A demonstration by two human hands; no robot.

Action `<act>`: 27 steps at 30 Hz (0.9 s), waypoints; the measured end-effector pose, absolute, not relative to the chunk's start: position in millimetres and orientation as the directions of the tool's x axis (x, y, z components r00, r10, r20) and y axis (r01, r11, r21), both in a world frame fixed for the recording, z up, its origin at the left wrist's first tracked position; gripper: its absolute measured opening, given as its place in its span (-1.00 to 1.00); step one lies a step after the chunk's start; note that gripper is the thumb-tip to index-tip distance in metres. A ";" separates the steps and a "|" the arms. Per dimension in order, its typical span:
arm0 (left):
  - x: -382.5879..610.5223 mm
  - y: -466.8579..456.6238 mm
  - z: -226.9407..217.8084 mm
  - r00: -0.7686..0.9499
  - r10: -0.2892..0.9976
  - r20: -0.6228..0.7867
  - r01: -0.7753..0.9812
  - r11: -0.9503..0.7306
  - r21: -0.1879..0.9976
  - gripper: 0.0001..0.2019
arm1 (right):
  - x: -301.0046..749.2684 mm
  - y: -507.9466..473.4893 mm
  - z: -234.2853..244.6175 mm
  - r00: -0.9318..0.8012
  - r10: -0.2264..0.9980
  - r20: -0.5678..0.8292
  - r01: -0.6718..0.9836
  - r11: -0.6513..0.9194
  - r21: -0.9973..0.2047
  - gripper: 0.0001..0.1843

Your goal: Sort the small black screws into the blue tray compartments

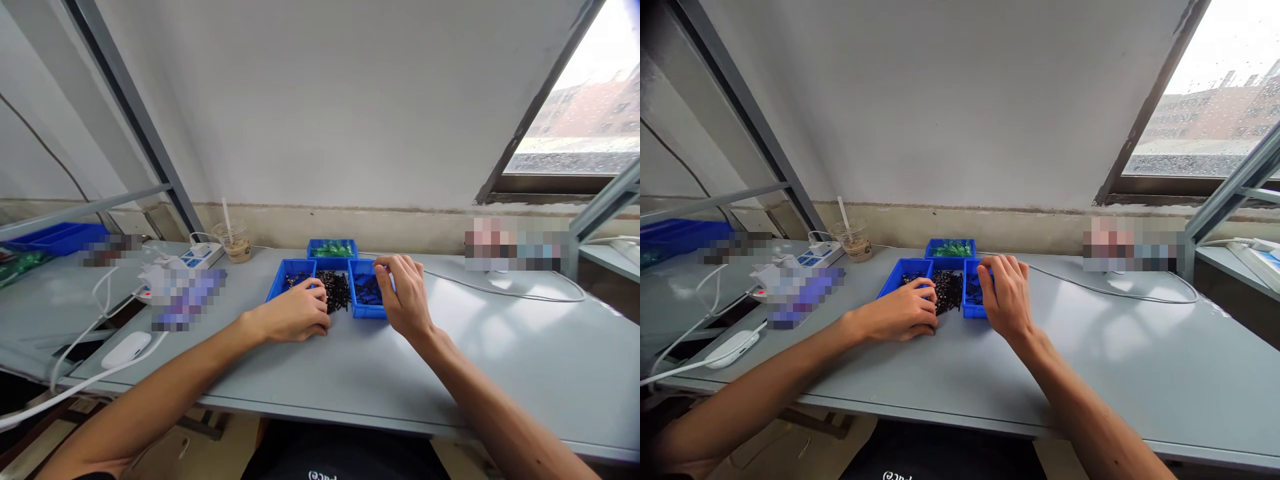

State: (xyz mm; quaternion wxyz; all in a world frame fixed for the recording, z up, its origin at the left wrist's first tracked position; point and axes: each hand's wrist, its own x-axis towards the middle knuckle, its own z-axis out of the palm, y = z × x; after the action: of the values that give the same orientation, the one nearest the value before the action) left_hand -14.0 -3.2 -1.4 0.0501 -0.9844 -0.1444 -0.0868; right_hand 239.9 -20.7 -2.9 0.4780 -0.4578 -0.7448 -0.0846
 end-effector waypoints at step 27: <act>-5.9 -10.2 -5.0 0.664 0.305 0.683 0.444 -0.896 -0.032 -0.84 | 220.3 -34.6 -10.0 -0.633 0.524 0.570 0.548 0.823 -0.147 -0.74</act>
State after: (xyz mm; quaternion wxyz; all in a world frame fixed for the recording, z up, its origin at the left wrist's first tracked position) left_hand -5.9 -10.2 -5.0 0.0982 -0.9069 -0.2063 -0.3540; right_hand 220.3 -34.6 -10.0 0.3088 -0.2967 -0.9034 -0.0200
